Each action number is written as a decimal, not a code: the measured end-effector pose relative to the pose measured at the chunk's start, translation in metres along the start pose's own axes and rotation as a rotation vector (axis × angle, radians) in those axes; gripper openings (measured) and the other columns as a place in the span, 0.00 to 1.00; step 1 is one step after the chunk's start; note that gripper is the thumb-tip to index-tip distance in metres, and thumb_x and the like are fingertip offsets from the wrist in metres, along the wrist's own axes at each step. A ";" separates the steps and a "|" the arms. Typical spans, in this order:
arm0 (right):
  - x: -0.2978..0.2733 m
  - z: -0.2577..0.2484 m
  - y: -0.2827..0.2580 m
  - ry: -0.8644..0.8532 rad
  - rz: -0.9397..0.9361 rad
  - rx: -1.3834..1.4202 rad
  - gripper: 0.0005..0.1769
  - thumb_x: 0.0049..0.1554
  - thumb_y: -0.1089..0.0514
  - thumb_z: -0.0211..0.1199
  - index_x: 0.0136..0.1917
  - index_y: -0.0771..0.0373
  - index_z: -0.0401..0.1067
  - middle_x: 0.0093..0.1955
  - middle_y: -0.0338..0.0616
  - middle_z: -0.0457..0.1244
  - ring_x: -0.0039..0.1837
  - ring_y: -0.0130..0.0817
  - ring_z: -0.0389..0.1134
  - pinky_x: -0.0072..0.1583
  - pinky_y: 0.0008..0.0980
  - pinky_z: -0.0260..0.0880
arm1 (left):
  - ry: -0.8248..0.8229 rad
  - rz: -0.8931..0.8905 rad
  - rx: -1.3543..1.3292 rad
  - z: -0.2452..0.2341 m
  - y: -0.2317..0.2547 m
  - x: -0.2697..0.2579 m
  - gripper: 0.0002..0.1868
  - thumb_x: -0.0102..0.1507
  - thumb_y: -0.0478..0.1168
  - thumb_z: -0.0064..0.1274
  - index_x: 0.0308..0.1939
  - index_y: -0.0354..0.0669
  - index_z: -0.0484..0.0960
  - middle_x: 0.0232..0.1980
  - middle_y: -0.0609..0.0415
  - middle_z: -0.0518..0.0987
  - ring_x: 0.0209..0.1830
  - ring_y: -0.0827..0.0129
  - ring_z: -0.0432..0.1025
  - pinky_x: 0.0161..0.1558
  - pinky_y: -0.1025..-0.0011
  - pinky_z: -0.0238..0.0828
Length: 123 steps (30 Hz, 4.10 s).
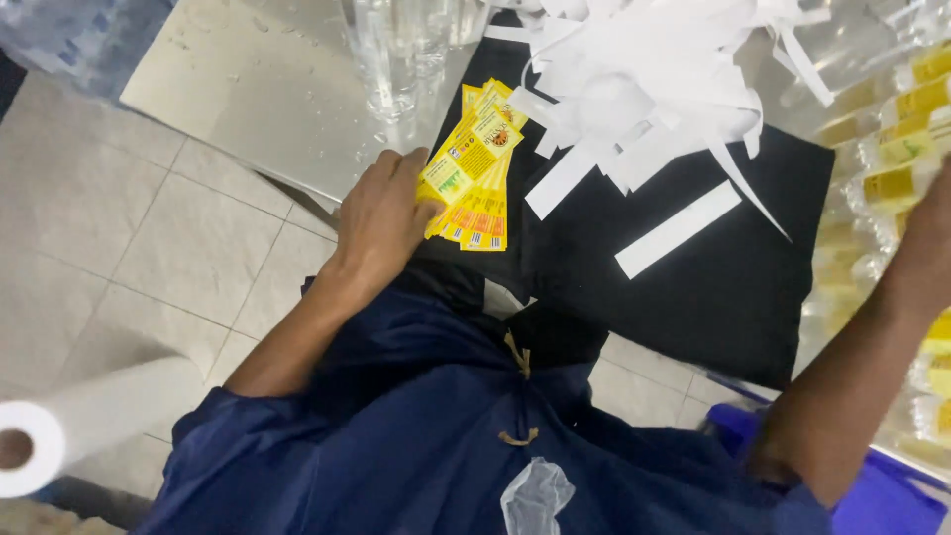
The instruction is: Manually applying adhesive labels to clear plastic water bottles at a production workstation.
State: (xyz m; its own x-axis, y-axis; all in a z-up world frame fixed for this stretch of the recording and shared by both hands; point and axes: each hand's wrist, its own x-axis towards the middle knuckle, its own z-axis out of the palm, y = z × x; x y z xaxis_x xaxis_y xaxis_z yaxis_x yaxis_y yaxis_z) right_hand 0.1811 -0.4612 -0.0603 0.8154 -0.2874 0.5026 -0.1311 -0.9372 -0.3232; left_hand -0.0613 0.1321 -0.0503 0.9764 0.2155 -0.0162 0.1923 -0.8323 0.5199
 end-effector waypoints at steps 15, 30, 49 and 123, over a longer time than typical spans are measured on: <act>-0.196 0.029 -0.523 -0.418 -0.539 0.557 0.52 0.57 0.29 0.77 0.76 0.57 0.52 0.45 0.41 0.71 0.43 0.44 0.74 0.41 0.45 0.72 | 0.649 0.068 0.001 0.004 -0.031 -0.028 0.04 0.70 0.39 0.63 0.46 0.48 0.92 0.38 0.53 0.89 0.28 0.58 0.80 0.24 0.60 0.67; -0.163 -0.149 -0.279 -0.493 0.044 0.854 0.27 0.63 0.45 0.51 0.71 0.57 0.62 0.58 0.43 0.63 0.54 0.36 0.69 0.51 0.33 0.73 | 0.491 0.349 -0.526 -0.003 -0.006 0.014 0.18 0.82 0.44 0.44 0.64 0.36 0.84 0.53 0.44 0.81 0.48 0.56 0.77 0.44 0.60 0.70; -0.276 -0.138 -0.273 -0.593 -0.036 1.293 0.32 0.63 0.63 0.72 0.76 0.71 0.66 0.37 0.50 0.72 0.36 0.32 0.70 0.40 0.29 0.72 | 0.334 0.677 -1.078 0.004 0.109 -0.004 0.08 0.72 0.25 0.59 0.49 0.38 0.91 0.52 0.42 0.84 0.47 0.57 0.82 0.49 0.65 0.82; -0.281 -0.144 -0.274 0.057 -0.354 1.082 0.16 0.63 0.57 0.69 0.39 0.71 0.72 0.40 0.59 0.67 0.42 0.50 0.70 0.46 0.40 0.72 | -0.058 0.742 -1.132 0.000 0.117 -0.043 0.25 0.60 0.46 0.75 0.57 0.40 0.88 0.60 0.46 0.87 0.57 0.54 0.84 0.58 0.61 0.82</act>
State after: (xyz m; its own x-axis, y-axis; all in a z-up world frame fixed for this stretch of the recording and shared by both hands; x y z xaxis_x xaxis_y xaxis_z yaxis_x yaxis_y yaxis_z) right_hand -0.0931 -0.1517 0.0022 0.6795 -0.0754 0.7298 0.6787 -0.3134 -0.6642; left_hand -0.0812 0.0255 0.0113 0.8220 -0.1414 0.5516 -0.5355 0.1374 0.8333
